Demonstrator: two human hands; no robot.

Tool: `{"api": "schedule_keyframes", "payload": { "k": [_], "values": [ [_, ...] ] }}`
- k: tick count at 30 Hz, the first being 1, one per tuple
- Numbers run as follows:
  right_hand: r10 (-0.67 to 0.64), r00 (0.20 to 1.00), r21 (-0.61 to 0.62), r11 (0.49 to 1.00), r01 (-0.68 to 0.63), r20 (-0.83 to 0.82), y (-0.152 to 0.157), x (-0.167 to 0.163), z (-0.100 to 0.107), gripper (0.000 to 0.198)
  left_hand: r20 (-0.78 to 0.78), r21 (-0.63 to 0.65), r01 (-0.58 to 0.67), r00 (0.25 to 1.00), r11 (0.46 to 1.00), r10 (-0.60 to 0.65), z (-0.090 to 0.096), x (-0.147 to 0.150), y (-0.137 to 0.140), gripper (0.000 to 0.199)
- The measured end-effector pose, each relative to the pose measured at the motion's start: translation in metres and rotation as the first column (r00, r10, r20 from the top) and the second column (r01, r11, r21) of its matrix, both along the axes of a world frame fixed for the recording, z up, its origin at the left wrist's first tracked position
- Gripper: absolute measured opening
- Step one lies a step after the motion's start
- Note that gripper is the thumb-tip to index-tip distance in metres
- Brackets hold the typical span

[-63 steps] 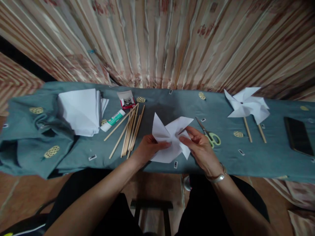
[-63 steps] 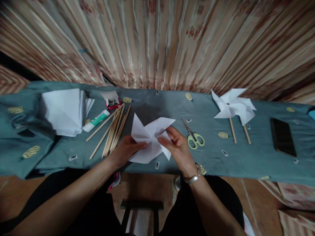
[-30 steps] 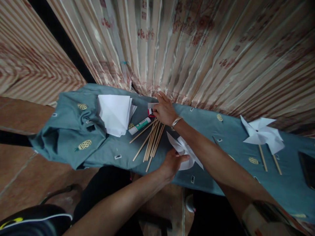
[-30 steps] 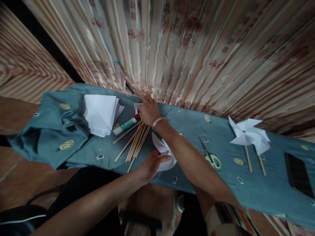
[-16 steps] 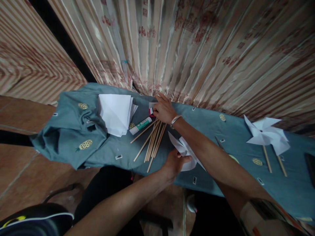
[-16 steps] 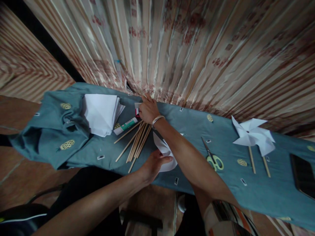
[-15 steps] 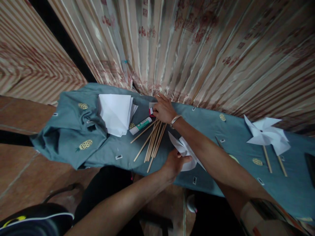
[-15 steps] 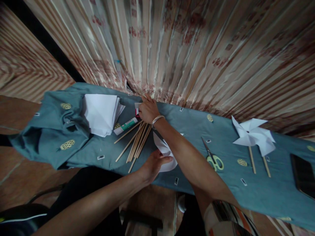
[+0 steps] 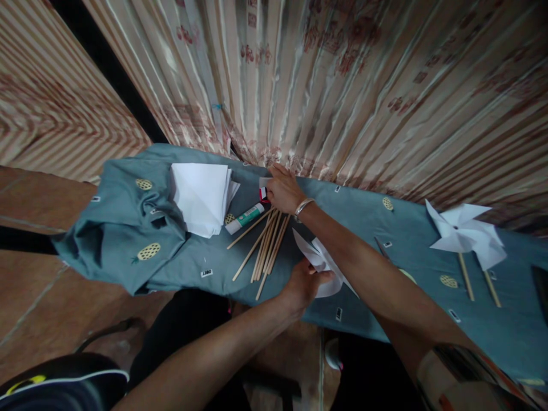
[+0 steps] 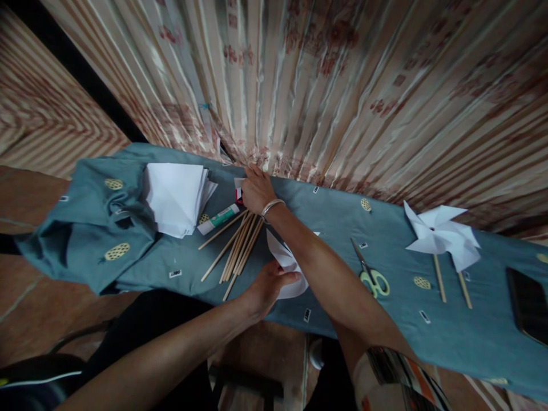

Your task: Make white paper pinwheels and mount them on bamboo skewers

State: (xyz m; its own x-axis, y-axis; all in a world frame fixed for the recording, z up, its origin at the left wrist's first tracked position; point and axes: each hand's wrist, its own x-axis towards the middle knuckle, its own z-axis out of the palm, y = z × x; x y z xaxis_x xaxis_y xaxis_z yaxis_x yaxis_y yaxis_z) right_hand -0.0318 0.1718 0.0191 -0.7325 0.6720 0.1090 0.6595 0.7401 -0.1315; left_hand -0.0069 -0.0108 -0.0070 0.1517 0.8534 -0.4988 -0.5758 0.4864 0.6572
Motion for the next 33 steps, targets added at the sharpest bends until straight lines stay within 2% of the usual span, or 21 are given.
{"api": "schedule_keyframes", "payload": {
  "k": [6,9,11,14,17,19,20,22,24,26,27,29,30,31,33],
  "values": [
    [-0.014,0.999,-0.043,0.999,0.012,-0.035,-0.005,0.002,0.007,0.023,0.004,-0.001,-0.002,1.0,1.0,0.002,0.0,0.0,0.0,0.03],
    [-0.053,0.983,-0.111,0.993,0.034,-0.173,-0.003,0.008,0.008,0.019,-0.003,-0.021,0.001,1.0,1.0,-0.001,0.001,0.0,0.0,0.029],
    [-0.104,0.946,-0.204,0.978,0.042,-0.306,-0.002,0.015,0.009,0.017,-0.011,-0.024,0.008,1.0,1.0,-0.008,0.001,0.001,0.001,0.027],
    [-0.225,0.813,-0.395,0.919,-0.007,-0.537,-0.007,0.035,0.012,0.016,-0.003,-0.015,-0.005,1.0,1.0,0.005,-0.001,0.001,0.001,0.029],
    [-0.403,0.589,-0.579,0.803,-0.14,-0.701,-0.028,0.072,0.018,0.018,0.033,-0.008,-0.004,0.999,1.0,0.004,-0.003,-0.001,0.001,0.03],
    [-0.572,0.427,-0.686,0.705,-0.181,-0.7,-0.051,0.106,0.022,0.025,0.056,-0.005,0.017,0.998,1.0,-0.017,-0.003,-0.003,0.001,0.032],
    [-0.638,0.365,-0.722,0.671,-0.167,-0.678,-0.064,0.125,0.023,0.029,0.06,0.001,0.029,0.998,1.0,-0.029,-0.002,-0.004,0.001,0.033],
    [-0.71,0.313,-0.759,0.648,-0.059,-0.63,-0.088,0.165,0.023,0.034,0.039,0.01,0.03,0.999,0.999,-0.031,-0.001,-0.006,0.002,0.037],
    [-0.726,0.366,-0.752,0.652,0.099,-0.582,-0.109,0.201,0.018,0.035,0.002,0.023,0.027,1.0,0.999,-0.027,0.001,-0.009,0.005,0.04],
    [-0.712,0.476,-0.68,0.678,0.277,-0.516,-0.126,0.227,0.012,0.03,-0.048,0.042,0.052,0.998,0.998,-0.05,0.003,-0.011,0.008,0.042],
    [-0.694,0.572,-0.601,0.699,0.388,-0.438,-0.132,0.235,0.009,0.025,-0.074,0.05,0.073,0.995,0.996,-0.069,0.004,-0.012,0.011,0.044],
    [-0.632,0.757,-0.362,0.753,0.549,-0.165,-0.141,0.241,0.004,0.015,-0.147,0.074,0.128,0.982,0.989,-0.116,0.005,-0.015,0.016,0.046],
    [-0.6,0.8,-0.246,0.778,0.578,-0.019,-0.144,0.24,0.003,0.014,-0.189,0.091,0.151,0.973,0.984,-0.132,0.005,-0.017,0.018,0.048],
    [-0.586,0.808,-0.189,0.788,0.586,0.058,-0.147,0.237,0.002,0.014,-0.231,0.115,0.158,0.965,0.981,-0.128,0.006,-0.018,0.021,0.049],
    [-0.58,0.808,-0.149,0.794,0.59,0.109,-0.151,0.231,0.0,0.016,-0.317,0.147,0.194,0.938,0.97,-0.14,0.006,-0.021,0.028,0.051]
  ]
}}
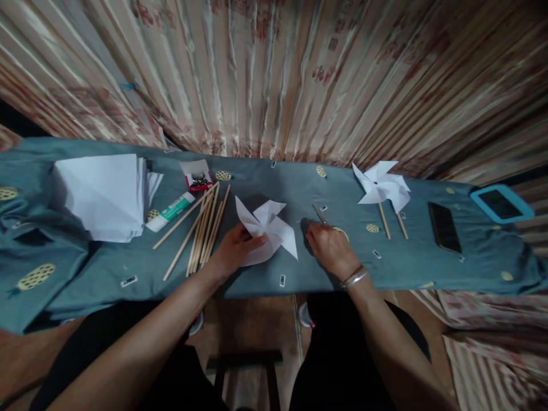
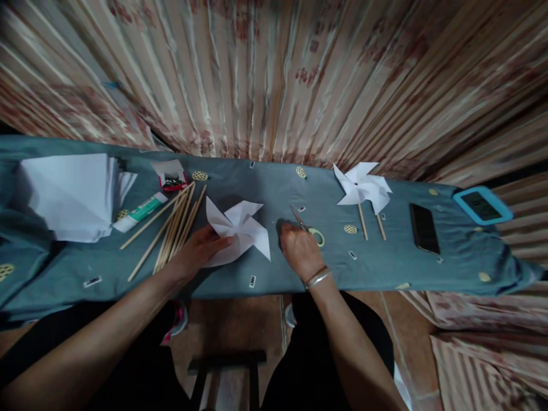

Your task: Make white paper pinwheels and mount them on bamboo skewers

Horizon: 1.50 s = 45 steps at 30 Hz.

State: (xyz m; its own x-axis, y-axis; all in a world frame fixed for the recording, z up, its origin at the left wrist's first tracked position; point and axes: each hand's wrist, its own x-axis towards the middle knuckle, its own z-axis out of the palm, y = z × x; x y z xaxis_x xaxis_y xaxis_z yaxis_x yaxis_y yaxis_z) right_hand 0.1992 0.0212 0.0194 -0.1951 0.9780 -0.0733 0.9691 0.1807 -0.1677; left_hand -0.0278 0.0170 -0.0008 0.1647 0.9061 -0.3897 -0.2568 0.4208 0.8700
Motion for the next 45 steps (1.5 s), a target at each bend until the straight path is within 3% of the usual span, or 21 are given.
{"api": "schedule_keyframes", "payload": {
  "k": [3,6,9,12,16,22,30,35,40,45],
  "values": [
    [0.037,0.999,0.019,0.999,-0.036,-0.019,-0.003,0.002,-0.002,0.017,-0.107,0.07,0.044,0.994,0.997,-0.037,0.001,-0.002,0.01,0.047],
    [0.047,0.973,0.035,0.999,-0.04,-0.225,-0.004,0.018,-0.007,0.018,-0.211,0.14,0.091,0.976,0.986,-0.06,0.002,-0.002,0.019,0.044],
    [0.013,0.893,0.017,1.0,-0.006,-0.45,-0.004,0.034,-0.014,0.018,-0.308,0.176,0.092,0.951,0.98,-0.034,0.001,0.0,0.025,0.045],
    [0.028,0.846,0.023,1.0,-0.019,-0.533,-0.004,0.038,-0.019,0.018,-0.344,0.197,0.067,0.939,0.978,0.005,-0.004,0.002,0.026,0.047],
    [0.113,0.846,0.089,0.993,-0.078,-0.521,-0.004,0.032,-0.022,0.02,-0.339,0.199,0.055,0.941,0.978,0.016,-0.009,0.003,0.022,0.055],
    [0.131,0.849,0.12,0.99,-0.08,-0.512,-0.005,0.031,-0.026,0.018,-0.317,0.156,-0.006,0.947,0.988,0.056,-0.01,0.003,0.019,0.059],
    [0.211,0.899,0.188,0.971,-0.147,-0.384,-0.007,0.028,-0.026,0.016,-0.105,0.083,-0.052,0.993,0.995,0.06,-0.005,0.007,0.015,0.048],
    [0.243,0.916,0.219,0.959,-0.178,-0.319,-0.01,0.026,-0.025,0.016,-0.061,0.068,-0.09,0.994,0.994,0.094,-0.006,0.009,0.012,0.054],
    [0.197,0.928,0.21,0.969,-0.134,-0.316,-0.012,0.025,-0.025,0.017,-0.06,0.068,-0.107,0.992,0.992,0.111,-0.006,0.011,0.01,0.054],
    [-0.009,0.864,0.089,0.994,0.062,-0.504,-0.012,0.024,-0.021,0.01,-0.136,0.134,-0.083,0.986,0.987,0.102,-0.006,0.011,0.008,0.055]
  ]
}}
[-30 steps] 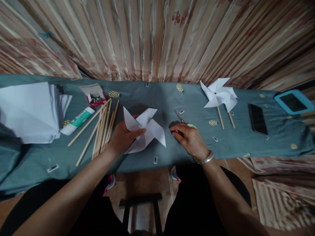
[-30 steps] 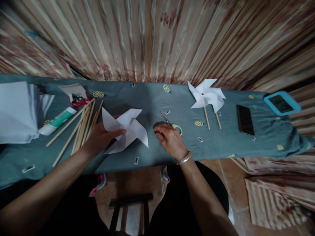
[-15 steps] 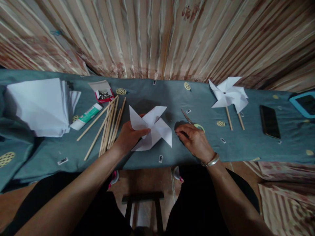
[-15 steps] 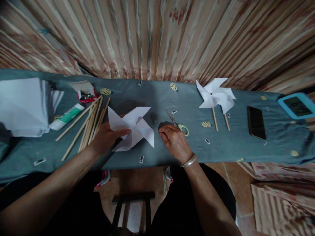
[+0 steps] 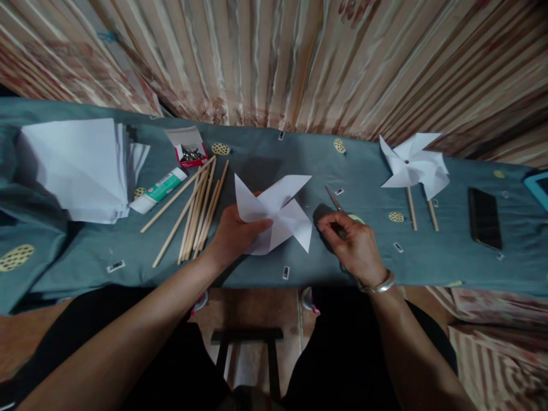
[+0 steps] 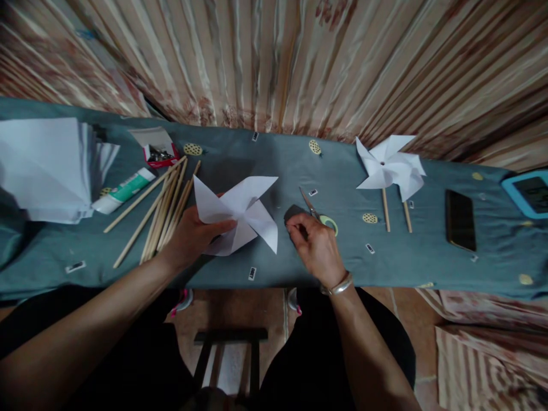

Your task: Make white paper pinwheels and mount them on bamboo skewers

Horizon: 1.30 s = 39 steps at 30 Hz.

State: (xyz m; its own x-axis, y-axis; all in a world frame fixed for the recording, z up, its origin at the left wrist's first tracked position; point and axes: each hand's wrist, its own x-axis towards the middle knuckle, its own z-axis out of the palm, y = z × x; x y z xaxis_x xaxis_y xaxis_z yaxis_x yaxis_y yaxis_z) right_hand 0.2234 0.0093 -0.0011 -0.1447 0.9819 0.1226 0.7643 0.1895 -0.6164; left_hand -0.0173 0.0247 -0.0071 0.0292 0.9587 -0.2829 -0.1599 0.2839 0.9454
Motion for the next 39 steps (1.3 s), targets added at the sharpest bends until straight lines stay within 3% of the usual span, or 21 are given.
{"api": "schedule_keyframes", "payload": {
  "k": [3,7,10,14,23,39],
  "values": [
    [-0.112,0.968,-0.024,0.994,0.109,-0.226,-0.002,-0.005,0.007,0.007,-0.066,0.071,0.02,0.998,0.997,-0.015,0.002,0.0,0.0,0.053],
    [-0.116,0.899,0.051,0.987,0.151,-0.423,-0.009,-0.022,0.022,0.005,-0.147,0.148,0.054,0.989,0.987,-0.032,0.005,0.001,0.0,0.049],
    [-0.082,0.923,0.087,0.989,0.123,-0.376,-0.016,-0.04,0.03,0.005,-0.162,0.199,0.067,0.986,0.978,-0.035,0.004,0.003,-0.001,0.049],
    [0.01,0.981,0.155,0.988,0.02,-0.194,-0.022,-0.059,0.032,0.006,-0.204,0.248,0.087,0.978,0.965,-0.036,0.003,0.004,-0.003,0.051],
    [0.087,0.996,0.299,0.951,-0.079,-0.011,-0.018,-0.069,0.028,0.008,-0.186,0.275,0.108,0.981,0.955,-0.057,0.013,0.005,-0.009,0.051],
    [0.091,0.996,0.281,0.956,-0.086,-0.005,-0.016,-0.071,0.027,0.01,-0.153,0.252,0.097,0.987,0.963,-0.059,0.014,0.005,-0.011,0.047]
  ]
}}
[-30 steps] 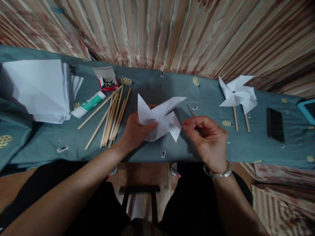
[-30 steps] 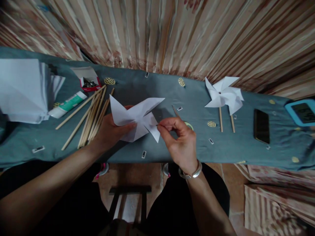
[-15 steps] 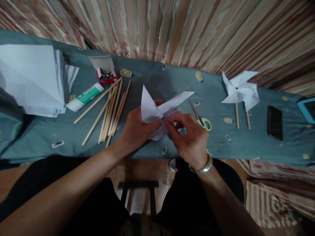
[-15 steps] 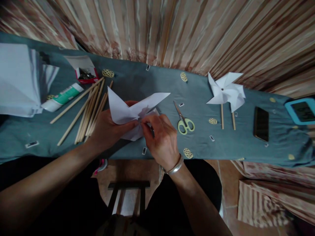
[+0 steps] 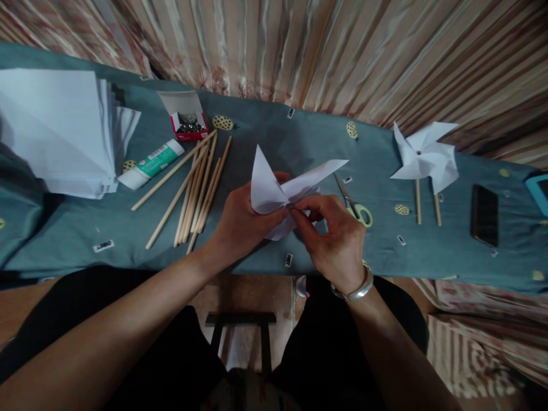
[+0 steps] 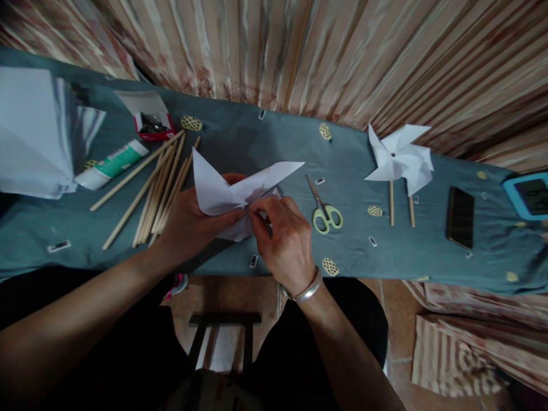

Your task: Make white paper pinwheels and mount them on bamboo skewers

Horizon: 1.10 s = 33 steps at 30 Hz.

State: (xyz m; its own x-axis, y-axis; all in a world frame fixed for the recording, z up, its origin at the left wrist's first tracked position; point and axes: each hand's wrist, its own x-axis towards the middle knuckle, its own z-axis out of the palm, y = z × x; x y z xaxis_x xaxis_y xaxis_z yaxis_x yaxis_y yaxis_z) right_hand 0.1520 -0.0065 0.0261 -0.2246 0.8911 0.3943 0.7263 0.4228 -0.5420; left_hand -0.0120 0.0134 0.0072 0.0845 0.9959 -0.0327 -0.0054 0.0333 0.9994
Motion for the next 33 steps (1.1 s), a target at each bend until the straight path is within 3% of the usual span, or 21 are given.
{"api": "schedule_keyframes", "payload": {
  "k": [25,29,33],
  "values": [
    [-0.021,0.999,-0.042,0.999,0.019,-0.039,0.0026,-0.0025,-0.0008,0.008,-0.052,0.029,-0.019,0.998,0.999,0.021,0.0007,-0.0002,-0.0003,0.04],
    [-0.024,0.999,-0.053,0.998,0.022,-0.048,0.0025,-0.0027,-0.0012,0.008,-0.007,0.056,-0.013,1.0,0.998,0.014,-0.0019,0.0004,0.0011,0.04],
    [-0.018,0.995,-0.081,0.997,0.01,-0.097,0.0009,-0.0027,0.0016,0.008,0.072,-0.017,-0.028,0.997,0.999,0.029,-0.0072,0.0014,0.0037,0.039]
  ]
}}
